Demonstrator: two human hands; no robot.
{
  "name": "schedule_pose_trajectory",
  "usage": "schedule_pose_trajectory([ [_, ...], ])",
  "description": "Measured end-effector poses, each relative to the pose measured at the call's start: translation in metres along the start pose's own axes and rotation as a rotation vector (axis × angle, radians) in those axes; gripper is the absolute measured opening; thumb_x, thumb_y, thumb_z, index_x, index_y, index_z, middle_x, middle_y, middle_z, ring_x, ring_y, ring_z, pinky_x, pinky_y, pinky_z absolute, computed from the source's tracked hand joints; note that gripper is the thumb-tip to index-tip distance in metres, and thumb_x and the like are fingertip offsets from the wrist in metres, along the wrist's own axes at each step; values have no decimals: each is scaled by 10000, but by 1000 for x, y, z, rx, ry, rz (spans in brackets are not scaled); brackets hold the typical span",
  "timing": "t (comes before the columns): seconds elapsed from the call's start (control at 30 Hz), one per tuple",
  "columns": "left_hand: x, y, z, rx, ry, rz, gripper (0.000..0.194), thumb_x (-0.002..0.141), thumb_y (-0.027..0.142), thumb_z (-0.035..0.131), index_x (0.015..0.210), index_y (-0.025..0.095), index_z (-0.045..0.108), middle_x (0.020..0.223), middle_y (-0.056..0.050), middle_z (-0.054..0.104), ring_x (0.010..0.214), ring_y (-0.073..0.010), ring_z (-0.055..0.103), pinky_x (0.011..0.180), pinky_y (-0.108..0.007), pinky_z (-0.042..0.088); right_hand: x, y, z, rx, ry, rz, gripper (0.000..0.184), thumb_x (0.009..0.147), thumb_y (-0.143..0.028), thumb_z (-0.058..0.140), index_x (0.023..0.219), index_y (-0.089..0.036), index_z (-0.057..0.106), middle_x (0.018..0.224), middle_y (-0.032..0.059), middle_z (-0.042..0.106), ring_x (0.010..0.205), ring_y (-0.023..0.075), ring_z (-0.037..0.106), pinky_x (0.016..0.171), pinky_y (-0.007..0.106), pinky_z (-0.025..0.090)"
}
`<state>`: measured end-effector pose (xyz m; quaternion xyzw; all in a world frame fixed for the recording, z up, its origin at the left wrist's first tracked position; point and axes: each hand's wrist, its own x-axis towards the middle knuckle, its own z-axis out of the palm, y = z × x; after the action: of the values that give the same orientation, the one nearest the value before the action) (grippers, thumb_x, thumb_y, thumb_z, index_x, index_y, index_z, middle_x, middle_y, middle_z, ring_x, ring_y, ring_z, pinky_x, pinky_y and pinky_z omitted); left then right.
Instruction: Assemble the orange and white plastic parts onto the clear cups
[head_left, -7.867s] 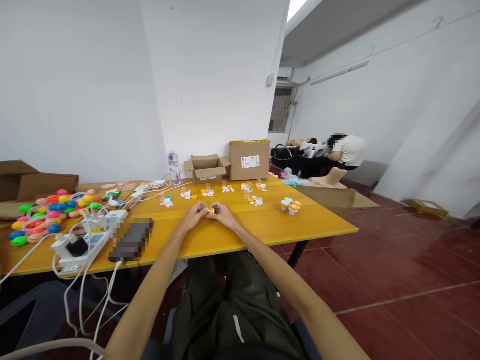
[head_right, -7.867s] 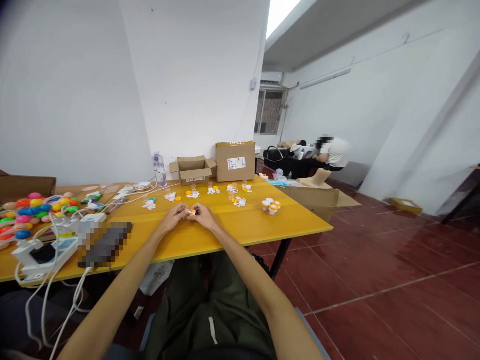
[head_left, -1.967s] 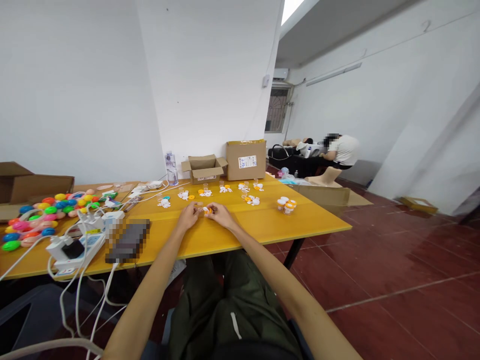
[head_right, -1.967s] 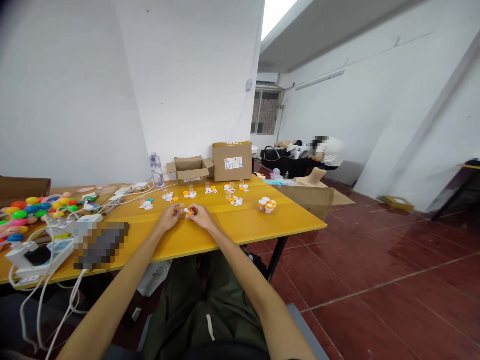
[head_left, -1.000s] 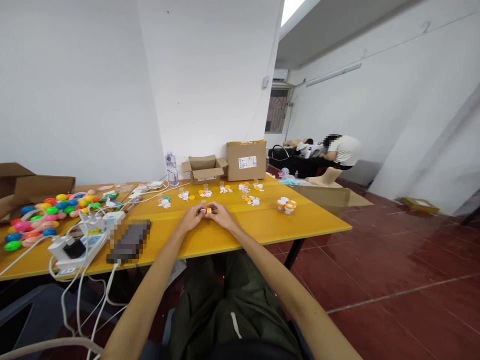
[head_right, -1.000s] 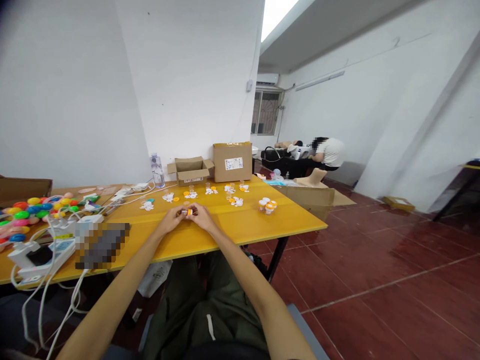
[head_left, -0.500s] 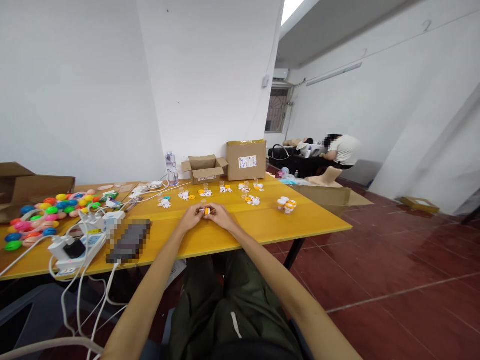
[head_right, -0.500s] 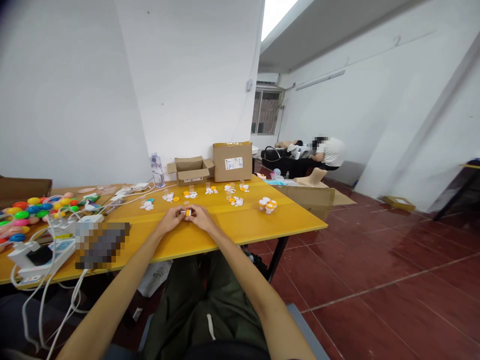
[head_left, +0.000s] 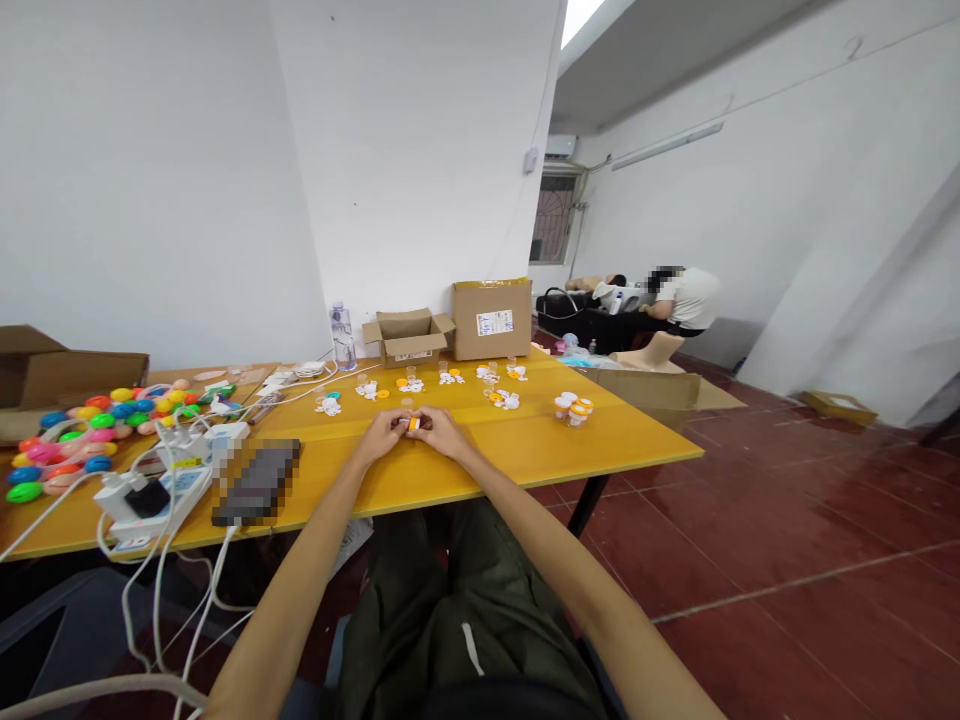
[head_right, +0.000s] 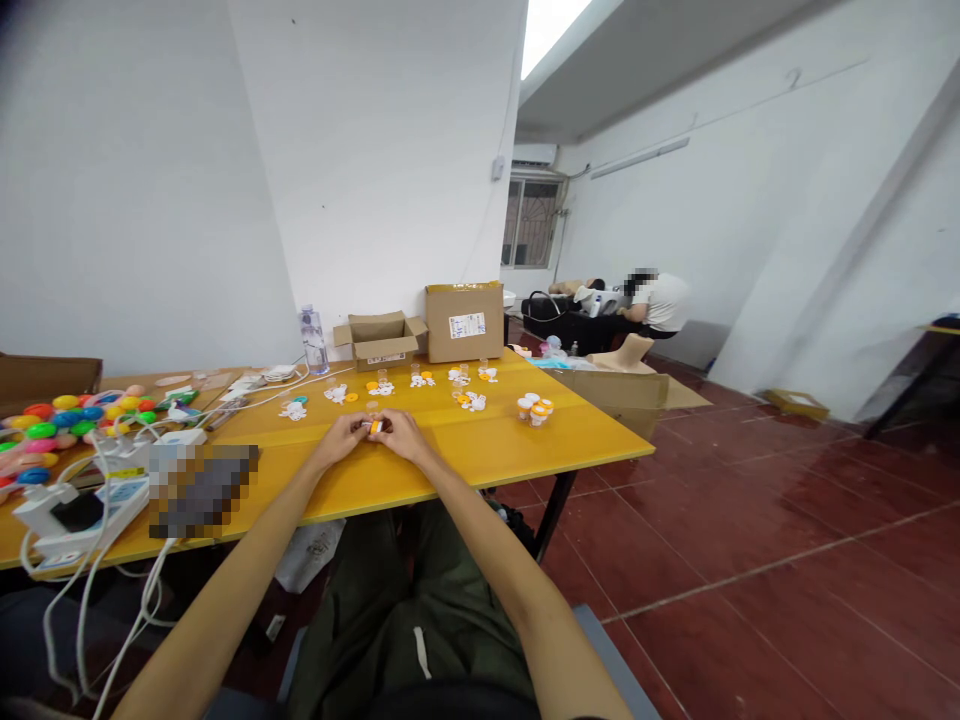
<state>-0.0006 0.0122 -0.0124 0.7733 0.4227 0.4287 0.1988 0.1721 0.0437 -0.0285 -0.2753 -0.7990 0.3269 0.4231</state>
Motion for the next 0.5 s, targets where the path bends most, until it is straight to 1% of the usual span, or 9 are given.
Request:
schedule_pose_trajectory([
  [0.17, 1, 0, 0, -29, -13, 0, 148, 813, 199, 582, 794, 186, 728, 802, -24, 756, 803, -200, 688, 796, -327, 559, 0, -1, 1, -19, 10, 29, 164, 713, -275, 779, 830, -207, 687, 750, -15, 688, 702, 167, 624, 681, 277, 475],
  [0.3, 1, 2, -1, -46, -17, -4, 176, 801, 167, 567, 814, 190, 741, 839, -28, 769, 826, -203, 698, 822, -331, 561, -1, -2, 1, -30, 22, 34, 175, 701, -271, 791, 829, -208, 690, 773, -10, 704, 715, 172, 634, 696, 282, 484],
  [0.5, 0, 3, -1, -70, -39, -28, 187, 811, 203, 572, 831, 187, 757, 849, -30, 773, 848, -210, 696, 839, -341, 560, -1, -4, 0, -14, 16, 50, 188, 695, -259, 789, 850, -206, 696, 793, -9, 717, 728, 174, 641, 713, 290, 496],
])
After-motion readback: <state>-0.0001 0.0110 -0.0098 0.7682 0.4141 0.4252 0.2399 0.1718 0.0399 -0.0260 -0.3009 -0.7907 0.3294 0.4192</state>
